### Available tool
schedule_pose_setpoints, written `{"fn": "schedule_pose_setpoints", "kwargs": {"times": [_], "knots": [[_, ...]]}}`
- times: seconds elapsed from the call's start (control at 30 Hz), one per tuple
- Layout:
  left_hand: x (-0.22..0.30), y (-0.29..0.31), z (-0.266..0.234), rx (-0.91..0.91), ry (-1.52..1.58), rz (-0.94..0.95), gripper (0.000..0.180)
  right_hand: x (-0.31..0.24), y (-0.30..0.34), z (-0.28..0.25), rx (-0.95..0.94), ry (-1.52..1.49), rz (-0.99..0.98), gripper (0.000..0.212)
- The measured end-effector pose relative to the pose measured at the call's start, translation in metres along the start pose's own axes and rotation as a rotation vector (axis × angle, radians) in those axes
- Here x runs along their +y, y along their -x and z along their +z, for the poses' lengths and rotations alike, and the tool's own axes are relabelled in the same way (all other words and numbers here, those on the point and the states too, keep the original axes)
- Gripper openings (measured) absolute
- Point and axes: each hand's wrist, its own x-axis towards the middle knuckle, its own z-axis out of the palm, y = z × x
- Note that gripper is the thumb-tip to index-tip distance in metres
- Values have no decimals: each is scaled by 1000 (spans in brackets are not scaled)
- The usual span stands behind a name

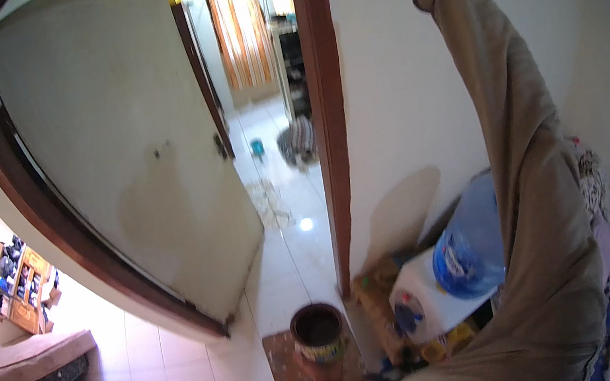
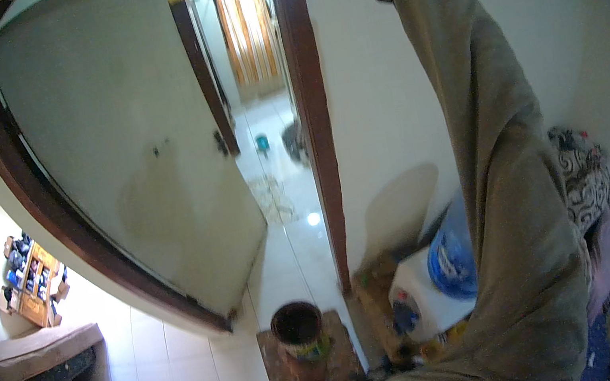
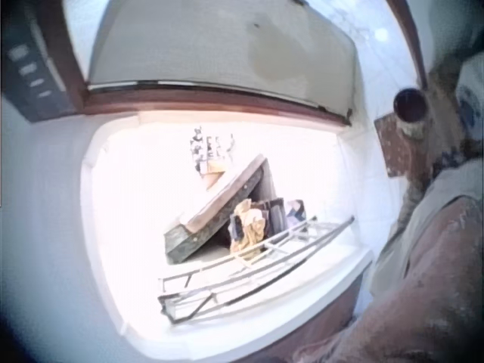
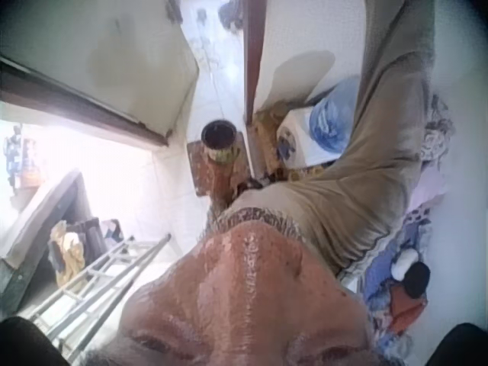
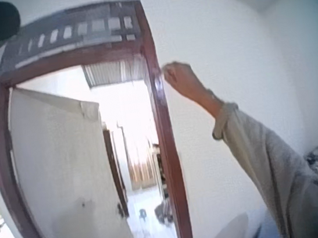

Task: The person paints a door and door frame using a brush and a can of brown paint, moving between standing and sitting positions to reach different sections.

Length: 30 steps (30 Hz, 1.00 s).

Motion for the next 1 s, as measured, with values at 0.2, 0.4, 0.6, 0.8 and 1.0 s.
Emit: {"fn": "schedule_pose_setpoints", "kwargs": {"times": [0.2, 0.4, 0.6, 0.8, 1.0], "knots": [[8, -16, 1, -117, 446, -133, 48, -112, 162, 3, -461, 86, 207, 26], [17, -4, -8, -69, -340, 202, 48, -259, 403, -55, -884, -421, 563, 22], [24, 11, -41, -4, 172, -90, 57, -384, 469, -179, -564, -857, 1916, 26], [18, 37, -75, -112, 420, -244, 68, -527, 546, -285, 18, -1007, 2664, 21], [26, 49, -83, -221, 297, -332, 69, -580, 547, -313, 226, -1023, 2885, 27]]}}
